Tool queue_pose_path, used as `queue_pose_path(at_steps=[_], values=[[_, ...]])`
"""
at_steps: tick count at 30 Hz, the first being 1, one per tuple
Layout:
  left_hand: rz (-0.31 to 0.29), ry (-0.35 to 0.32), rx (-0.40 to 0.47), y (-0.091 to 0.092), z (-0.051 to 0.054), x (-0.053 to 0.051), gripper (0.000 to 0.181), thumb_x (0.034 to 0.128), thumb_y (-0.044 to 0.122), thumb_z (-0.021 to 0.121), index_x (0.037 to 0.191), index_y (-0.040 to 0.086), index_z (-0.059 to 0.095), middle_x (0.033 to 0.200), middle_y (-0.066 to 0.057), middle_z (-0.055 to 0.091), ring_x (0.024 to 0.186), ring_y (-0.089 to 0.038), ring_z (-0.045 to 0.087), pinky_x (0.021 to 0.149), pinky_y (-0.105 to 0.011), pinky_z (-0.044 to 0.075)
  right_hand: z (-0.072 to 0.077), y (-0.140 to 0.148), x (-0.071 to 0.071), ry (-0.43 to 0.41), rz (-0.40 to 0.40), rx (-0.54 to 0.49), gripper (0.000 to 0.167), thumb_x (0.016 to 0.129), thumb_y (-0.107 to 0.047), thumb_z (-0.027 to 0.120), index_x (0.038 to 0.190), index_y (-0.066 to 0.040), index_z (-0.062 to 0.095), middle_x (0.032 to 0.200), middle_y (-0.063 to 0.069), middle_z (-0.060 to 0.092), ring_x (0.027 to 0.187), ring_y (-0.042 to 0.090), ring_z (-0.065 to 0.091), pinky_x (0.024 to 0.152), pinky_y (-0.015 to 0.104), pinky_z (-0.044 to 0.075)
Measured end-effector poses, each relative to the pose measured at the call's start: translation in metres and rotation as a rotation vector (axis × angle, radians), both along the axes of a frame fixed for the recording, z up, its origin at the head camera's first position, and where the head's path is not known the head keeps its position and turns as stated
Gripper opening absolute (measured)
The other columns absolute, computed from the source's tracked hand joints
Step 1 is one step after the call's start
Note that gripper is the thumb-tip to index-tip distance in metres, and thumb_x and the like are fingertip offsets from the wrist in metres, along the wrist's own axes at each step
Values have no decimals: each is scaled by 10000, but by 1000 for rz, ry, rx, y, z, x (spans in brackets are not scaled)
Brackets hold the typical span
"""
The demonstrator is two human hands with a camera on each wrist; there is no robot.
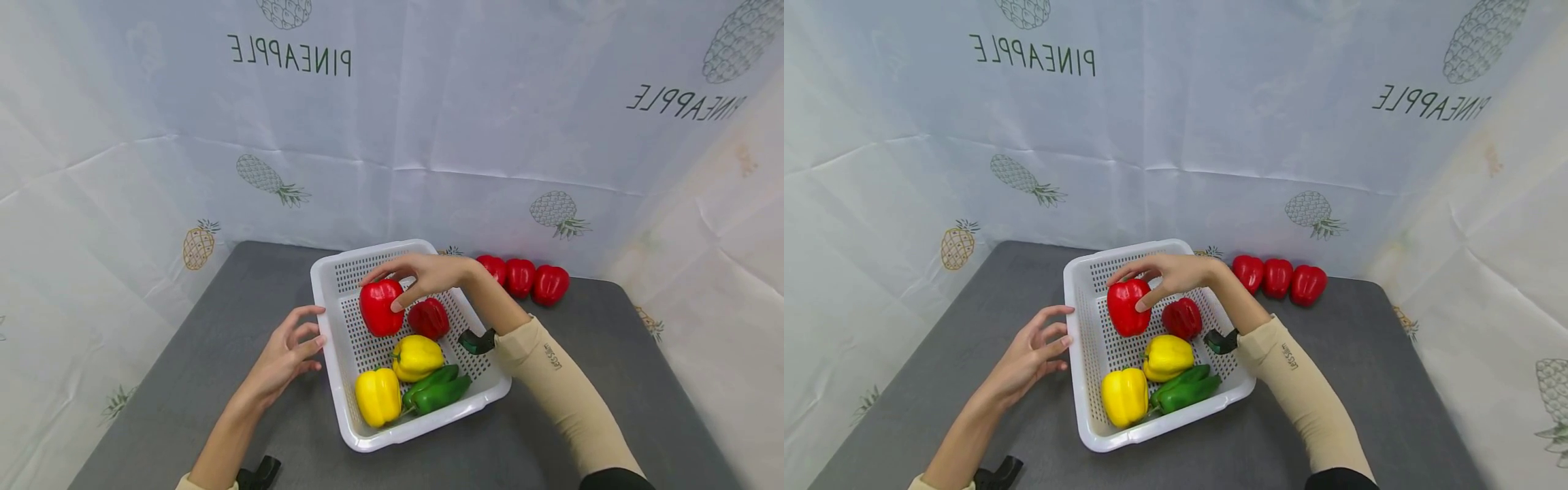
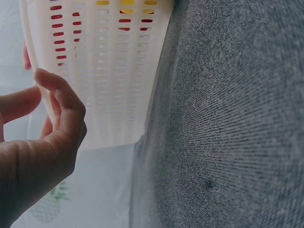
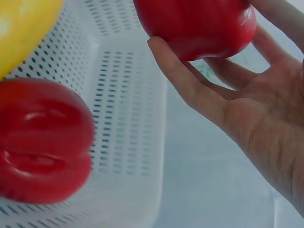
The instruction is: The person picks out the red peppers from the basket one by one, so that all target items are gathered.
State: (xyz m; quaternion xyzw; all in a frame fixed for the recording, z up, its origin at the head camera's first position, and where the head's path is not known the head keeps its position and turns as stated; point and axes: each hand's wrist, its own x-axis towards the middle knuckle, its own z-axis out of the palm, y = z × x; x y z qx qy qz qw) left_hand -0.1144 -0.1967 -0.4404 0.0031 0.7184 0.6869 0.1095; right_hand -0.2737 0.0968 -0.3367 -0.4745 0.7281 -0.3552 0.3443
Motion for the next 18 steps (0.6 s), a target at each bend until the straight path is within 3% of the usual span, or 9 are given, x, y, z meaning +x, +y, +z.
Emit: queue_pose_path(at_steps=[18], values=[[-13,12,18,-1,-1,1,653,1051,139,709,1598,124,353,1262,-150,643,992,-170,672,764,-314,636,4,38,3,-42,-79,-58,758,898,-81,828,1587,-93,510,1615,127,528,1448,336,535,1056,471,627]])
